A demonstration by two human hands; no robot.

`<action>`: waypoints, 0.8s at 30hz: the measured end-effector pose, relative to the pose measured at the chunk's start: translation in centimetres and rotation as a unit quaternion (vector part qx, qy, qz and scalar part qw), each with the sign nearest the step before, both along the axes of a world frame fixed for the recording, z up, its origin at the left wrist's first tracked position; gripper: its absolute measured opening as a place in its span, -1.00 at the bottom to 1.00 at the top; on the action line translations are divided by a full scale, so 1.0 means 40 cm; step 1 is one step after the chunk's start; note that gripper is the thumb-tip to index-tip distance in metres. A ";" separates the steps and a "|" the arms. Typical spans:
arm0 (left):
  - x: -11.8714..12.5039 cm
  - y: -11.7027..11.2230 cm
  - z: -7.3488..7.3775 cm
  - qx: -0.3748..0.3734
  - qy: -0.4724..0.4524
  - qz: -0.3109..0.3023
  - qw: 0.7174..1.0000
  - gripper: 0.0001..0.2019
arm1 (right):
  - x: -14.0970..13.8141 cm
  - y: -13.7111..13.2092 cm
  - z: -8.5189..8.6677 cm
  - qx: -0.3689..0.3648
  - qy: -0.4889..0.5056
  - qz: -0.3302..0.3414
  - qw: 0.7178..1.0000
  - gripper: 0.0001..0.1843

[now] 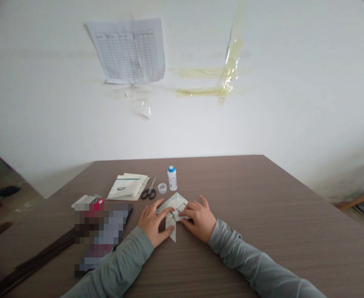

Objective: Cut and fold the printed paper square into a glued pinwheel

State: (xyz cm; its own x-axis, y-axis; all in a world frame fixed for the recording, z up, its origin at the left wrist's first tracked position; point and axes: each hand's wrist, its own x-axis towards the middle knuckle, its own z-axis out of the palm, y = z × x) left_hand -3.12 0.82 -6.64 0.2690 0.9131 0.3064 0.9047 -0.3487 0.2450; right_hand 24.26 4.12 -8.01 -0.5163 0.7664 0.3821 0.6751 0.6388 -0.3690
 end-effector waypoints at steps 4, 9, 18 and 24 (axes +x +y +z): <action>-0.001 0.000 0.002 0.000 0.003 -0.010 1.000 -0.45 | 0.001 0.002 -0.003 0.004 0.002 0.001 1.000 -0.73; 0.003 -0.005 0.010 -0.010 0.005 -0.005 1.000 -0.53 | -0.001 0.000 0.006 -0.017 -0.003 -0.004 1.000 -0.74; 0.008 -0.001 0.015 -0.033 0.014 0.002 0.999 -0.51 | -0.004 -0.010 0.016 -0.014 0.005 -0.012 1.000 -0.77; 0.008 0.005 0.017 -0.039 0.012 -0.005 0.999 -0.52 | -0.008 -0.010 0.017 -0.023 -0.002 -0.020 1.000 -0.75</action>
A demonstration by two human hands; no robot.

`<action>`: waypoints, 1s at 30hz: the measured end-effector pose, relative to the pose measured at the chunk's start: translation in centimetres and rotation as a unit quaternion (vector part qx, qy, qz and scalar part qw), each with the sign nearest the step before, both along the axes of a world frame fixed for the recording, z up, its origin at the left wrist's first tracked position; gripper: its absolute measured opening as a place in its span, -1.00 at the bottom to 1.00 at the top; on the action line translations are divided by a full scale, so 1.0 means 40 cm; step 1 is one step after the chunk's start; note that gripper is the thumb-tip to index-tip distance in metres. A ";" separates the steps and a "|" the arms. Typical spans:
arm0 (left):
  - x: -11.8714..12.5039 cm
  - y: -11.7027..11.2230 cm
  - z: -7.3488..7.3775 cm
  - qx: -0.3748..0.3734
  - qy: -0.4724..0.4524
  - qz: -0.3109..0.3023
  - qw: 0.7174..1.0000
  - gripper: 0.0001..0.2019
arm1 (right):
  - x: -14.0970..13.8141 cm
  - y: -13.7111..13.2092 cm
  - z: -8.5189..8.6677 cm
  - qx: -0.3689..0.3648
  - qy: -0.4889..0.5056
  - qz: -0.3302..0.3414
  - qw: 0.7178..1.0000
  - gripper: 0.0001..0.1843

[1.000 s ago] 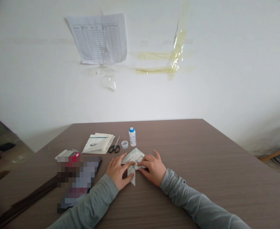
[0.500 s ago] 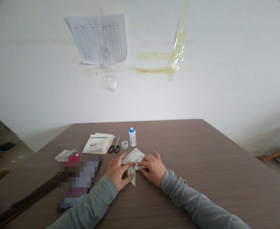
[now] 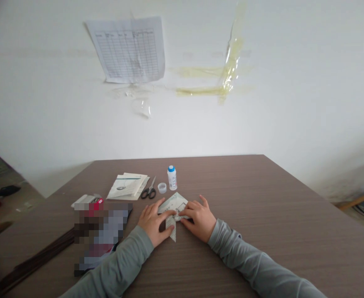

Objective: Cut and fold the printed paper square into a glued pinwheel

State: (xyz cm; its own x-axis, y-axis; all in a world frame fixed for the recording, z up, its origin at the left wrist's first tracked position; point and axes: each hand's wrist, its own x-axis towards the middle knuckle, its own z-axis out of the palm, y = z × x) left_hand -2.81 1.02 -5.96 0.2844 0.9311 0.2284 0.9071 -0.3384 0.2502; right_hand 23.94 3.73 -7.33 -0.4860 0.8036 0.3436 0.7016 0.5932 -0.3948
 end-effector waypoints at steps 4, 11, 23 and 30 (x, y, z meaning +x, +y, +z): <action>0.000 0.001 -0.008 0.019 -0.003 0.009 1.000 -0.51 | 0.002 0.000 -0.001 0.008 0.003 0.006 1.000 -0.73; -0.004 -0.001 -0.012 0.032 -0.010 0.008 0.999 -0.35 | 0.004 0.005 -0.008 0.018 0.010 0.010 1.000 -0.73; 0.001 -0.011 0.021 0.002 0.000 0.003 1.000 -0.49 | 0.006 0.002 -0.005 0.020 0.004 0.012 1.000 -0.74; 0.007 -0.013 0.030 -0.004 0.001 0.004 1.000 -0.49 | 0.006 0.000 -0.002 0.031 0.007 0.012 0.999 -0.73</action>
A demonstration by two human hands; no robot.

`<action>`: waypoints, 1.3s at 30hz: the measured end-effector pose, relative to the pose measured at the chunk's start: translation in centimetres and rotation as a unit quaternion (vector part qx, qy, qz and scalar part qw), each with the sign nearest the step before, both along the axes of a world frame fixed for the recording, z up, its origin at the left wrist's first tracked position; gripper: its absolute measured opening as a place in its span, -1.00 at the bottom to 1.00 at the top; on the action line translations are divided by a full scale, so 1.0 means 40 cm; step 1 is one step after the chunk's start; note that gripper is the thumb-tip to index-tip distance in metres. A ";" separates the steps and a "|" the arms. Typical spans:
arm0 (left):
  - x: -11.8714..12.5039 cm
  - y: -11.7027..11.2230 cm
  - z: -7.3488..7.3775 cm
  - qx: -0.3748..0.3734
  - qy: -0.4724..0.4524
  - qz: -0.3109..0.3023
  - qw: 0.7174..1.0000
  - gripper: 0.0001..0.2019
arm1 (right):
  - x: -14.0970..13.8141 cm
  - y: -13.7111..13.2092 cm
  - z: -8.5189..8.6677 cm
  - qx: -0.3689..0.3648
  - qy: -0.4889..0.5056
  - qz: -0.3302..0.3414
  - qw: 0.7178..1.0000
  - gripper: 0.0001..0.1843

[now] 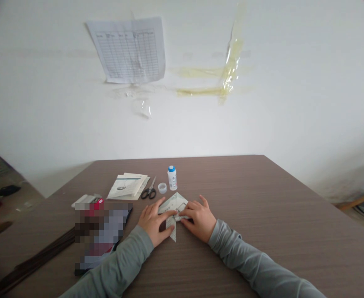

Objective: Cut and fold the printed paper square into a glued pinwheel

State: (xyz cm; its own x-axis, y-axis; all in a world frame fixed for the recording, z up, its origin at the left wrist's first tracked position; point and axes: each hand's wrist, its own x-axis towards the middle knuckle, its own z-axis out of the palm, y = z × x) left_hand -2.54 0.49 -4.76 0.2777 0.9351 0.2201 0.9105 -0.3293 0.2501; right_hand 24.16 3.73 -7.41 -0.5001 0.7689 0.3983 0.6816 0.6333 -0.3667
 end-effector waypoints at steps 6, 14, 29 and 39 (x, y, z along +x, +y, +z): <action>-0.004 0.001 -0.008 0.009 0.001 0.003 1.000 -0.42 | -0.003 0.002 0.001 -0.025 -0.001 0.001 1.000 -0.75; -0.011 0.007 -0.015 0.014 -0.015 -0.004 1.000 -0.50 | -0.001 0.005 -0.006 -0.024 0.001 0.005 1.000 -0.76; -0.010 0.009 -0.007 0.001 -0.003 -0.009 1.000 -0.53 | -0.005 -0.003 0.008 -0.015 -0.005 -0.004 1.000 -0.78; -0.011 0.007 -0.016 0.016 -0.016 -0.005 1.000 -0.42 | -0.003 0.001 -0.002 -0.018 0.001 0.004 1.000 -0.75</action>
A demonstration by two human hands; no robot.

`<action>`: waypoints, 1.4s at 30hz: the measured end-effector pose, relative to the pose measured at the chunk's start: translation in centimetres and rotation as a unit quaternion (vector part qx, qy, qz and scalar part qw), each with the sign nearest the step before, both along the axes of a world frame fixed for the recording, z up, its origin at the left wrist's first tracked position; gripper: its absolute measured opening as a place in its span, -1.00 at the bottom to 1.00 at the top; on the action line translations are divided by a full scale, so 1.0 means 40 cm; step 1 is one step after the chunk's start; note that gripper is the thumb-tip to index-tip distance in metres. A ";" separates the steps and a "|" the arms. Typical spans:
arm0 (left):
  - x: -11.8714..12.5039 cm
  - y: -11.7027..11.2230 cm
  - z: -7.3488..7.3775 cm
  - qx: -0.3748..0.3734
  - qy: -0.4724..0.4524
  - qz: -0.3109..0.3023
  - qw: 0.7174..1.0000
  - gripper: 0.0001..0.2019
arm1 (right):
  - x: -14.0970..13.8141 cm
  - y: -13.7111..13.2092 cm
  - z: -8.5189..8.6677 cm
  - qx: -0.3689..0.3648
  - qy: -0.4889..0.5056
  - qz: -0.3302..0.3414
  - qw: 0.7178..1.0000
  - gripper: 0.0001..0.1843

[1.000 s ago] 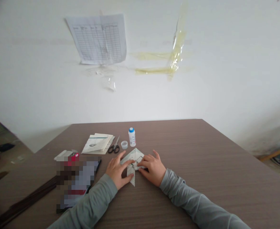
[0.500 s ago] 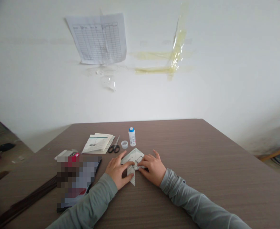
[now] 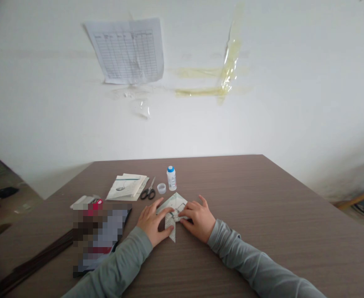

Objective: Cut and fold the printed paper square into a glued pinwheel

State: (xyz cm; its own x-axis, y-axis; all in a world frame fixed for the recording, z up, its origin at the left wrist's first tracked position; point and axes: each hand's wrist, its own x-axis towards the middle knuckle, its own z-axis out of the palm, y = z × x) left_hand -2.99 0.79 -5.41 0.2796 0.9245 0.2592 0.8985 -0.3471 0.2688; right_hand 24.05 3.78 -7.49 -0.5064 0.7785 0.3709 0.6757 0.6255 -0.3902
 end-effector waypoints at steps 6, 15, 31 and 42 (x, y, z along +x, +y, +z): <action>0.006 -0.007 0.003 -0.002 0.016 0.008 1.000 -0.50 | 0.000 0.002 -0.005 0.007 -0.001 -0.004 1.000 -0.74; 0.001 0.010 -0.008 -0.013 0.028 0.010 0.999 -0.51 | -0.001 -0.002 0.005 -0.005 -0.001 -0.005 1.000 -0.76; -0.006 0.018 -0.031 0.000 0.006 0.007 1.000 -0.38 | 0.000 0.003 -0.005 0.005 -0.011 -0.002 1.000 -0.76; -0.001 0.013 -0.021 -0.006 0.007 0.004 1.000 -0.48 | 0.004 0.000 0.000 0.011 -0.004 -0.003 1.000 -0.75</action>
